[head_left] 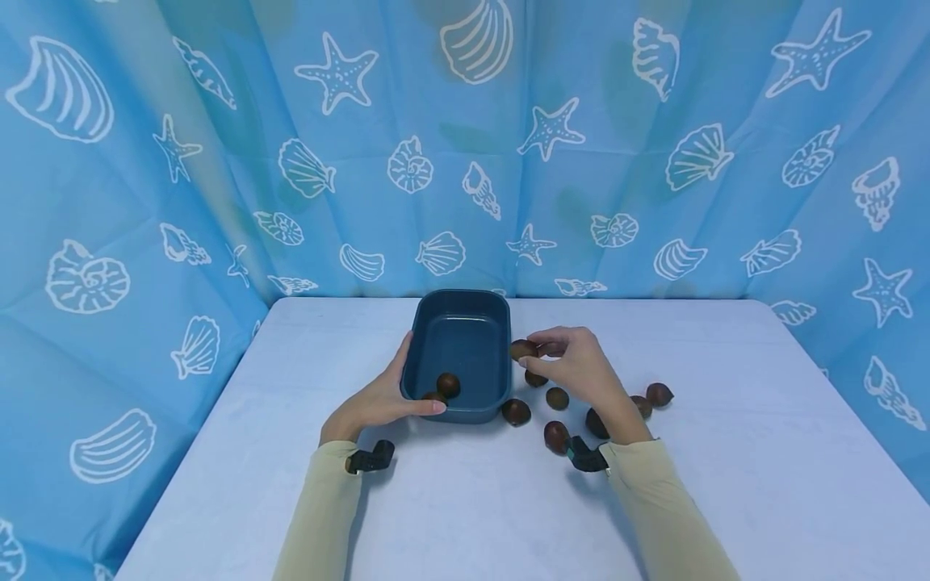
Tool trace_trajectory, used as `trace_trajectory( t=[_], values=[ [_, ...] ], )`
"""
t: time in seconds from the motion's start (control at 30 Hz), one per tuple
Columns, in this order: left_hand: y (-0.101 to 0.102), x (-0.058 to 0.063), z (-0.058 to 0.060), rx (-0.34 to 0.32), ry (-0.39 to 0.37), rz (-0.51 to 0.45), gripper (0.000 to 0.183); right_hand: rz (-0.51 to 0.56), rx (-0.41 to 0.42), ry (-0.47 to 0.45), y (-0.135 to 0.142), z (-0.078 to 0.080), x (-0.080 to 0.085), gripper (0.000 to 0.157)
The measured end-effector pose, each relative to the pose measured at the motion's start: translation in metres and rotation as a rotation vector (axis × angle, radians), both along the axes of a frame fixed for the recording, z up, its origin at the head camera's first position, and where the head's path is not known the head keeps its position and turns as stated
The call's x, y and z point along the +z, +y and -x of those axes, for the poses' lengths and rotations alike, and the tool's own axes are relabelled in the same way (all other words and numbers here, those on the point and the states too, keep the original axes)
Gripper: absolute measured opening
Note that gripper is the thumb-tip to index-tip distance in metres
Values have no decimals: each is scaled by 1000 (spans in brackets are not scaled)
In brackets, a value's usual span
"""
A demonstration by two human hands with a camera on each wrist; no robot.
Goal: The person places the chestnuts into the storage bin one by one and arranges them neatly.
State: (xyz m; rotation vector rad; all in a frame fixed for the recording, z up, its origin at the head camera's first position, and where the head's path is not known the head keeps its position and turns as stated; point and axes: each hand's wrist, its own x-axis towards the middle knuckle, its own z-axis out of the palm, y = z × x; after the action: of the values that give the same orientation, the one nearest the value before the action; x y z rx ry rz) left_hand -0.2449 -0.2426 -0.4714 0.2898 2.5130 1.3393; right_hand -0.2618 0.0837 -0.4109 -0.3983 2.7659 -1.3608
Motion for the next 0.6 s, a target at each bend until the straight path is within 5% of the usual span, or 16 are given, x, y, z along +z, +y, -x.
trace_trajectory(
  t=[0.6],
  values=[
    [0,1,0,-5,20,-42,130,43,128,72,-33,-9,-16,37]
  ],
)
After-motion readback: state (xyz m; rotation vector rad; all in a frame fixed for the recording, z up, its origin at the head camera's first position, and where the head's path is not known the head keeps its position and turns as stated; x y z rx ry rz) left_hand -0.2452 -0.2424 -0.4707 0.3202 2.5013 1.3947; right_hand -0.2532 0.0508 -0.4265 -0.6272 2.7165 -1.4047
